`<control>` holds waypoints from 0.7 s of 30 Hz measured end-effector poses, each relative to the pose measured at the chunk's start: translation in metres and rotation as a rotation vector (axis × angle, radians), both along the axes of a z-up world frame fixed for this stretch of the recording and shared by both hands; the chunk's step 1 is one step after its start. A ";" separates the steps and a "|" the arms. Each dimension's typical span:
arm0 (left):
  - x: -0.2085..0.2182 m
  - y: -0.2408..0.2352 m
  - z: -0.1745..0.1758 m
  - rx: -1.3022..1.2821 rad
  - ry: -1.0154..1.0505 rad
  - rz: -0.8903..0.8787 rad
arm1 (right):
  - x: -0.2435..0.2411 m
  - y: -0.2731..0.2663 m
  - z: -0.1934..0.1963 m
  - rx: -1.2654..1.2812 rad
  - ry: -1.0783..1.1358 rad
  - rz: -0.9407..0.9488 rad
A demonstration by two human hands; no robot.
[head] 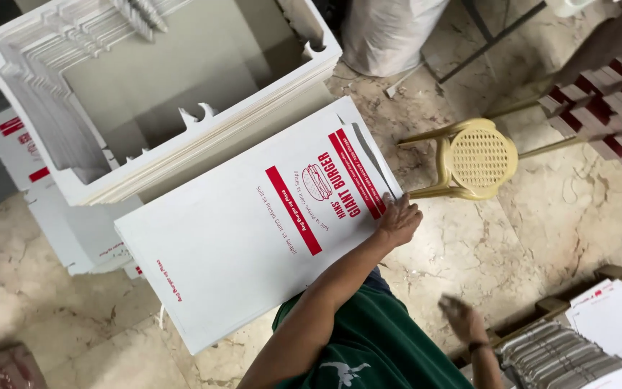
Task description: Manually punching out pre-cut burger box shapes from corrugated cardboard sheets using a plastic template.
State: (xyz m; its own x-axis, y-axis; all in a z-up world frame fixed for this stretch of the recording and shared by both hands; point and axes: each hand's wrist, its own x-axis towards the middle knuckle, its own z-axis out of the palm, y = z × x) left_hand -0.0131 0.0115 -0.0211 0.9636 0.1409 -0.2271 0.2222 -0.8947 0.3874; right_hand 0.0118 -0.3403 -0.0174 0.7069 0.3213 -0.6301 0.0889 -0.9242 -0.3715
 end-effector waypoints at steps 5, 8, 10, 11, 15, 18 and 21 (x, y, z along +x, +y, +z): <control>-0.031 0.039 0.060 -0.332 -0.105 0.089 | 0.083 0.176 0.025 0.478 -0.093 -0.039; -0.075 0.057 0.052 -0.015 -0.270 0.195 | 0.095 0.238 0.008 0.602 -0.183 0.116; -0.128 0.072 0.045 -0.038 -0.640 0.754 | 0.091 0.279 -0.005 0.800 -0.161 0.259; -0.181 0.080 -0.009 -0.032 -0.630 0.760 | 0.084 0.285 -0.001 0.802 -0.149 0.261; -0.354 0.067 -0.044 0.375 -0.213 1.392 | 0.063 0.299 0.020 0.612 -0.280 0.557; -0.440 0.030 0.007 0.355 0.055 1.897 | 0.052 0.291 0.031 0.439 -0.238 0.516; -0.518 0.003 -0.005 0.104 0.219 2.152 | 0.049 0.292 0.023 0.337 -0.145 0.375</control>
